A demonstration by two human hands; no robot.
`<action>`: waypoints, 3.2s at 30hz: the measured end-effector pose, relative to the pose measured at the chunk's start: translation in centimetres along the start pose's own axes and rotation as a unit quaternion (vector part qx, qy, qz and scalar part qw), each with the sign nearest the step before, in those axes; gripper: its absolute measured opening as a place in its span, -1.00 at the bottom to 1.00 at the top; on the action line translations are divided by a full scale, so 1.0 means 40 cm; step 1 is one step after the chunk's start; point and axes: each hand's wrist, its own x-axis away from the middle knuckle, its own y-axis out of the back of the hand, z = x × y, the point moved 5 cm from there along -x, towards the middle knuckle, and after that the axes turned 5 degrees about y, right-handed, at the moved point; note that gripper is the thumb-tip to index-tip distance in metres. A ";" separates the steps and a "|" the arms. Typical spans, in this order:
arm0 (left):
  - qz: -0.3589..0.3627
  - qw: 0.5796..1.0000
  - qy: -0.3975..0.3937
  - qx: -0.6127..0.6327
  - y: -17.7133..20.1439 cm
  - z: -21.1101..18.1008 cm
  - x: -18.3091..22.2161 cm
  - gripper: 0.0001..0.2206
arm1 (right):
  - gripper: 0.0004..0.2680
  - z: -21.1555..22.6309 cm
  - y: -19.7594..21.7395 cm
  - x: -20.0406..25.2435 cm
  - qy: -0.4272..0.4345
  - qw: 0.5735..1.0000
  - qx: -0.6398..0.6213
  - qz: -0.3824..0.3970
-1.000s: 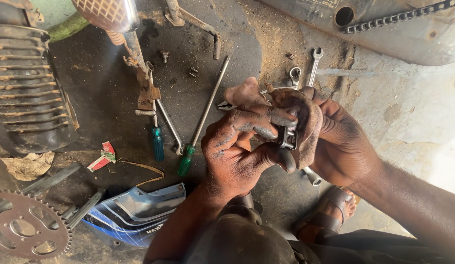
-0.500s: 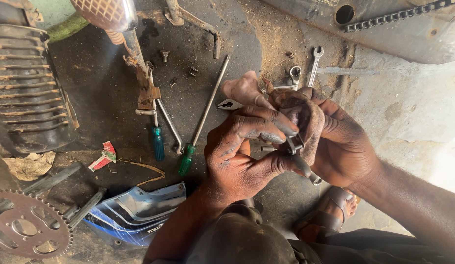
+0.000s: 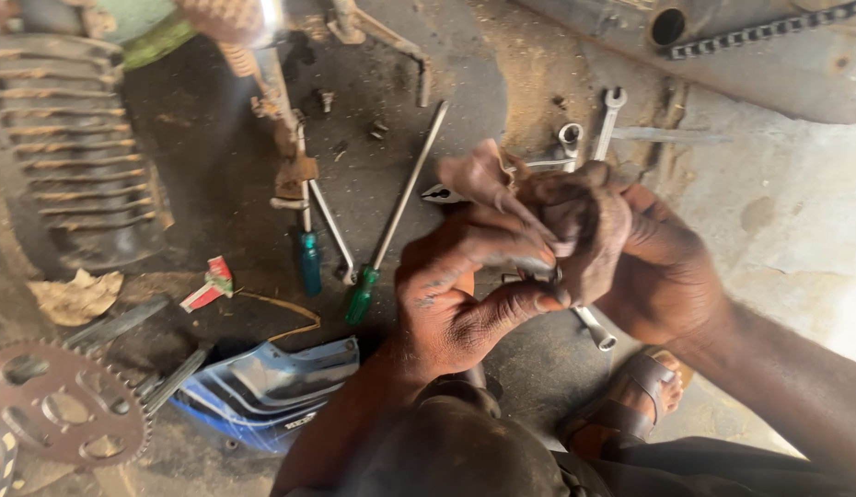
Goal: The person is repairing the chain and rear mechanism of a motorcycle using various tools.
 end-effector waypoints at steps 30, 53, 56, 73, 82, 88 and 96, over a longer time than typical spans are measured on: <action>-0.101 0.892 0.247 0.364 0.058 0.062 0.086 -0.83 | -0.53 -0.063 0.027 0.035 0.001 0.998 0.036 -0.048; -0.064 0.985 0.106 0.118 0.048 -0.015 0.078 -0.77 | -0.52 -0.080 0.045 0.046 -0.020 0.998 0.027 -0.060; -0.059 0.993 0.052 -0.085 0.058 -0.062 0.067 -0.73 | -0.53 -0.083 0.050 0.047 -0.022 0.998 0.027 -0.055; -0.343 0.724 -0.030 -0.598 0.495 -0.071 0.272 -0.91 | -0.72 -0.117 0.049 0.001 -0.055 0.985 0.163 -0.016; -0.142 0.933 0.241 -0.227 0.185 0.225 0.286 -0.77 | -0.79 -0.209 0.085 0.030 -0.011 0.943 0.331 -0.009; -0.037 0.957 0.286 0.042 0.036 0.362 0.195 -0.94 | -0.73 -0.146 0.095 0.020 0.081 0.826 0.556 -0.037; -0.193 0.875 0.155 -0.416 0.308 0.341 -0.024 -0.79 | -0.63 -0.096 0.143 -0.031 0.059 0.949 0.309 -0.035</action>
